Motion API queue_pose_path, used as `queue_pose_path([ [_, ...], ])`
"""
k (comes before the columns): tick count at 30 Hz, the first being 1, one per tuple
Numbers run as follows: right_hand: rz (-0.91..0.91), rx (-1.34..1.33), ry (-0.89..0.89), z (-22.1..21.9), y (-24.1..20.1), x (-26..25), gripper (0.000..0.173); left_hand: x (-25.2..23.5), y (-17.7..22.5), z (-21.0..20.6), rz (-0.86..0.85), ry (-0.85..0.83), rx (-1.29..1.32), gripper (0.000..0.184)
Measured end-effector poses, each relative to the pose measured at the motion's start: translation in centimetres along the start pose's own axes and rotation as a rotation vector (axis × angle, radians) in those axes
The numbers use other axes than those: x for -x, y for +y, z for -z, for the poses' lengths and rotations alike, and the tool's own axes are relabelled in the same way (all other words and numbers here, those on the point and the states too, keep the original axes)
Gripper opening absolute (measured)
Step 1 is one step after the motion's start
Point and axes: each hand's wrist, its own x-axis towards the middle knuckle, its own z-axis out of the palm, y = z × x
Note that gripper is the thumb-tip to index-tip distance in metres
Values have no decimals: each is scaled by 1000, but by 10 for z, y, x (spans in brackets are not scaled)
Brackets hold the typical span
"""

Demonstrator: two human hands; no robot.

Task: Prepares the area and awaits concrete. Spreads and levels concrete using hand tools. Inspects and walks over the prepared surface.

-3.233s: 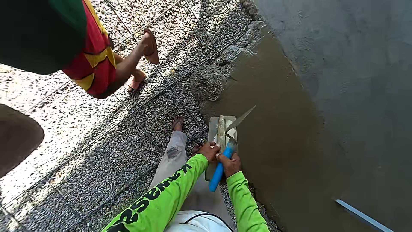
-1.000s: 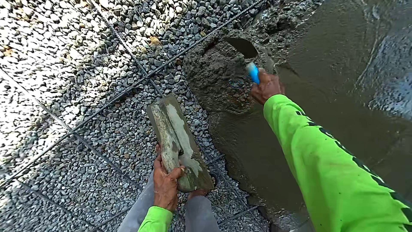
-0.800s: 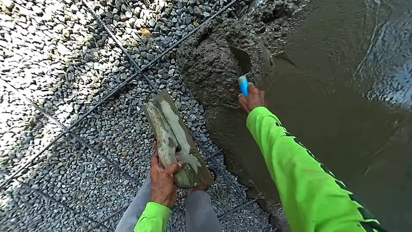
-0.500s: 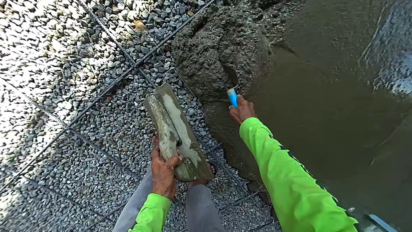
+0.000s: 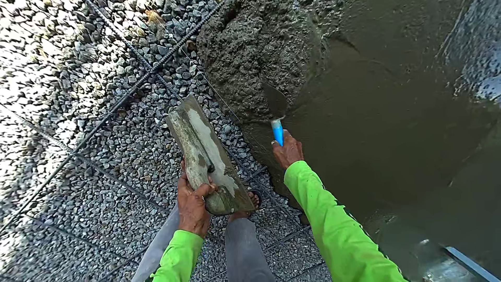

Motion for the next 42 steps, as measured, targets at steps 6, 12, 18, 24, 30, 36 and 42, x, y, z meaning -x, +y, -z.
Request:
queue_pose_path([
  [6,-70,-44,-39,-10,10,14,45,-1,-2,-1,3,-13,1,73],
  [12,-104,-76,-65,-15,18,23,46,-1,-2,-3,12,-11,-2,71],
  [18,-62,-30,-74,-4,23,25,48,-3,3,-2,24,-4,15,72],
  [24,167,164,-229,32,30,-11,50,-8,10,1,31,12,26,75],
  [30,249,356,-183,80,22,-83,46,-12,15,4,40,9,38,76],
  [36,182,162,153,85,-26,-67,46,-13,21,6,55,16,76,74],
  [42,192,169,150,66,-120,-89,48,-16,23,11,67,38,108,77],
])
